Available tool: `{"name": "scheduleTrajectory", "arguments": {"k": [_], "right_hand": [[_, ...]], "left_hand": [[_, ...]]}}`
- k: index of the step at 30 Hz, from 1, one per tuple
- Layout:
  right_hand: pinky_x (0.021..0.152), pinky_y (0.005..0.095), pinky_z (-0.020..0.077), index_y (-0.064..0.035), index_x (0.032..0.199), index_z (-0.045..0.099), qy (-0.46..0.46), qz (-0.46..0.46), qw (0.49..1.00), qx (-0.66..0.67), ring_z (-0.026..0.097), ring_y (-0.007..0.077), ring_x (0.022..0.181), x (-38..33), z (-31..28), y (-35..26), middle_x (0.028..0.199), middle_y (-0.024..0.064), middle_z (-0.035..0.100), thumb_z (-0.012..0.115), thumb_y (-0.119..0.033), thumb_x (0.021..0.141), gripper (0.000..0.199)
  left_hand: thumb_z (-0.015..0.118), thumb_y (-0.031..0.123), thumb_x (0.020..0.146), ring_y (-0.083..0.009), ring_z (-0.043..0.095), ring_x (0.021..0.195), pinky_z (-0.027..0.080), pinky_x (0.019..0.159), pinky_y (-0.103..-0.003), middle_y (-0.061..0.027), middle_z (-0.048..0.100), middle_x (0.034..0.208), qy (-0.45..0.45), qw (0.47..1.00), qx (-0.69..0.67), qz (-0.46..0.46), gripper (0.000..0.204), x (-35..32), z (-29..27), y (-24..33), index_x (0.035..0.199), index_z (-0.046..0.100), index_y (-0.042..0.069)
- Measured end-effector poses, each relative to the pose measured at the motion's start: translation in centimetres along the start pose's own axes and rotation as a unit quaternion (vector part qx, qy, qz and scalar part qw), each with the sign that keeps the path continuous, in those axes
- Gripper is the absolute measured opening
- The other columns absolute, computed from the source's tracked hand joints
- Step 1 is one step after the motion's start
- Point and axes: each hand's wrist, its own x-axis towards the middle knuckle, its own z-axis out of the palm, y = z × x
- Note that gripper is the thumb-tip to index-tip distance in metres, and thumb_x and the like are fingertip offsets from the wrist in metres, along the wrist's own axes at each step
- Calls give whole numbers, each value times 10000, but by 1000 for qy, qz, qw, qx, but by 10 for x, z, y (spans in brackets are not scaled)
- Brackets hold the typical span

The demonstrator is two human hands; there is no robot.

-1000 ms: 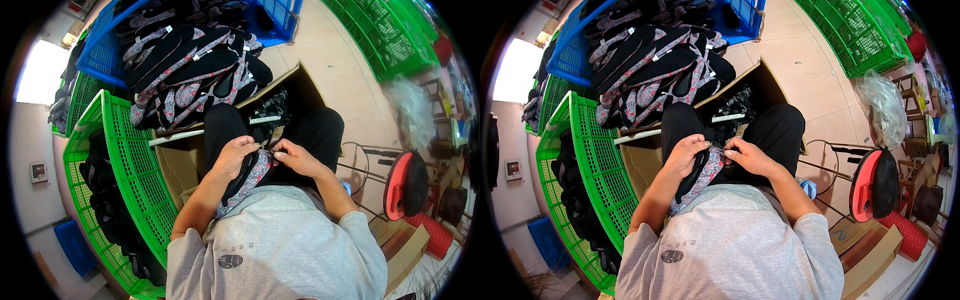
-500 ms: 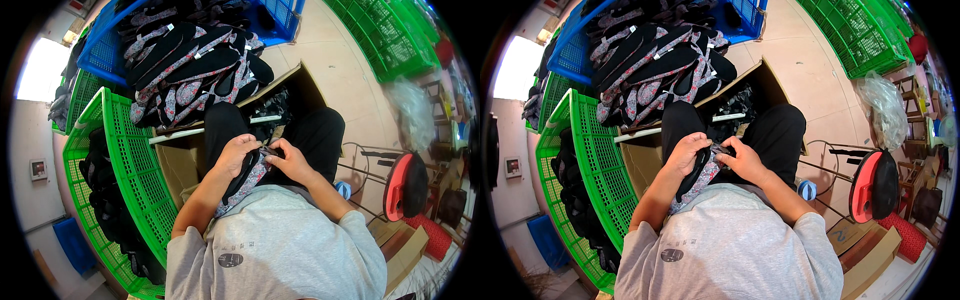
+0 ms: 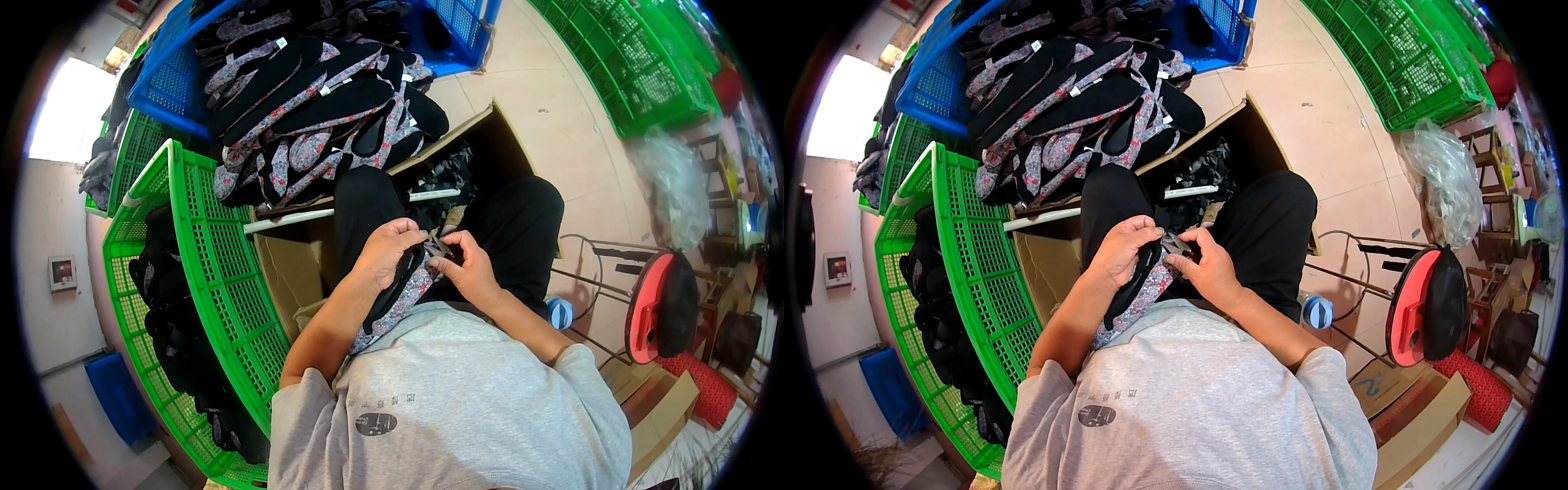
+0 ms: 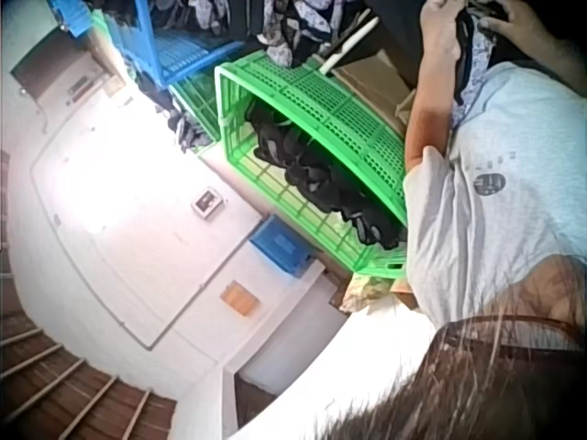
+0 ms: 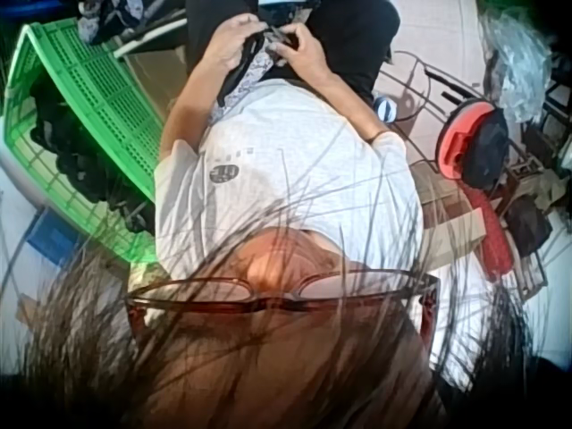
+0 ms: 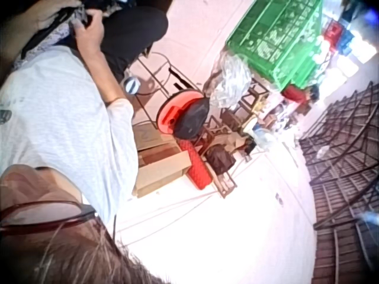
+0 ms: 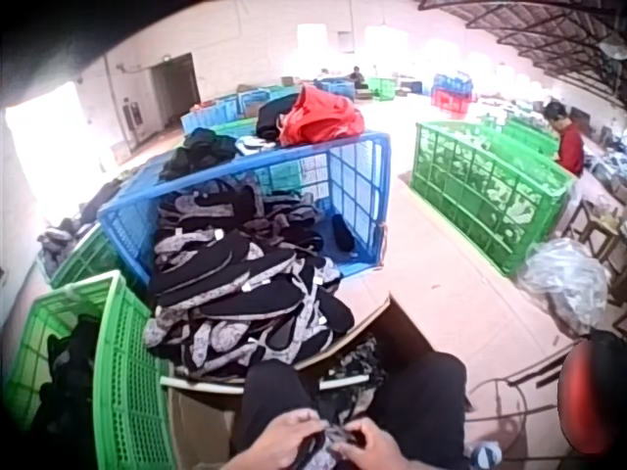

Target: The person sits on the floor surrounded by crates of footwear and manually assembles slippers. They pick up a slipper sole and a fabric upper, align the edges, and press them together to attach the upper to the sole. The person repeats this process for multiple units, placing the finished slippers into a green crate.

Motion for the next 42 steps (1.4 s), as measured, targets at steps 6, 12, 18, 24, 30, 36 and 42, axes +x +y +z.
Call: {"name": "scheduleTrajectory", "arguments": {"k": [6, 12, 18, 24, 30, 36, 42], "right_hand": [[481, 184, 375, -65, 1137, 522, 14, 100, 957, 273, 495, 37, 605, 10, -6, 3, 869, 23, 638, 696, -163, 934, 285], [431, 182, 335, -91, 1127, 514, 44, 139, 907, 394, 448, 39, 550, 16, -34, 6, 887, 70, 656, 573, -181, 1006, 162], [486, 171, 326, -58, 1127, 541, -242, 77, 915, 314, 390, 26, 544, 3, -47, -12, 874, 83, 660, 547, -157, 1014, 150], [506, 196, 322, -59, 986, 560, -242, 161, 937, 192, 392, 21, 579, 18, -32, -21, 809, 0, 643, 551, -174, 1019, 120], [483, 191, 297, -84, 958, 547, -244, 194, 935, 167, 358, 21, 547, 24, -30, -30, 745, -46, 521, 550, -194, 1027, 130], [474, 193, 292, -88, 945, 545, -239, 215, 933, 161, 355, 23, 539, 26, -30, -33, 725, -53, 492, 552, -199, 1026, 137], [473, 192, 293, -94, 936, 541, -233, 220, 934, 157, 355, 24, 540, 26, -30, -33, 719, -54, 488, 549, -198, 1025, 137]], "left_hand": [[661, 51, 899, -64, 586, 683, 465, 622, -204, 20, 618, 762, 9, 999, 40, 7, 86, 3, -3, -3, 829, 615, 72], [679, 54, 884, -75, 588, 753, 454, 715, -215, 11, 648, 795, 24, 999, 33, -16, 47, -1, -1, 2, 845, 657, 66], [686, 86, 882, -84, 584, 742, 459, 706, -220, 5, 639, 784, 28, 997, 59, -46, 51, 1, 4, 8, 846, 657, 63], [681, 90, 879, -99, 577, 735, 479, 688, -252, -5, 625, 770, 29, 996, 67, -42, 61, 4, 4, 6, 833, 648, 69], [684, 92, 877, -105, 573, 732, 480, 697, -259, -5, 622, 775, 30, 997, 49, -48, 67, 1, 6, 8, 827, 644, 71], [685, 97, 877, -103, 560, 731, 465, 691, -258, 0, 611, 764, 26, 998, 35, -53, 71, -5, 13, 15, 825, 643, 76], [684, 96, 880, -103, 565, 724, 468, 686, -251, -4, 619, 772, 24, 998, 23, -51, 70, -2, 9, 12, 832, 639, 74]]}}
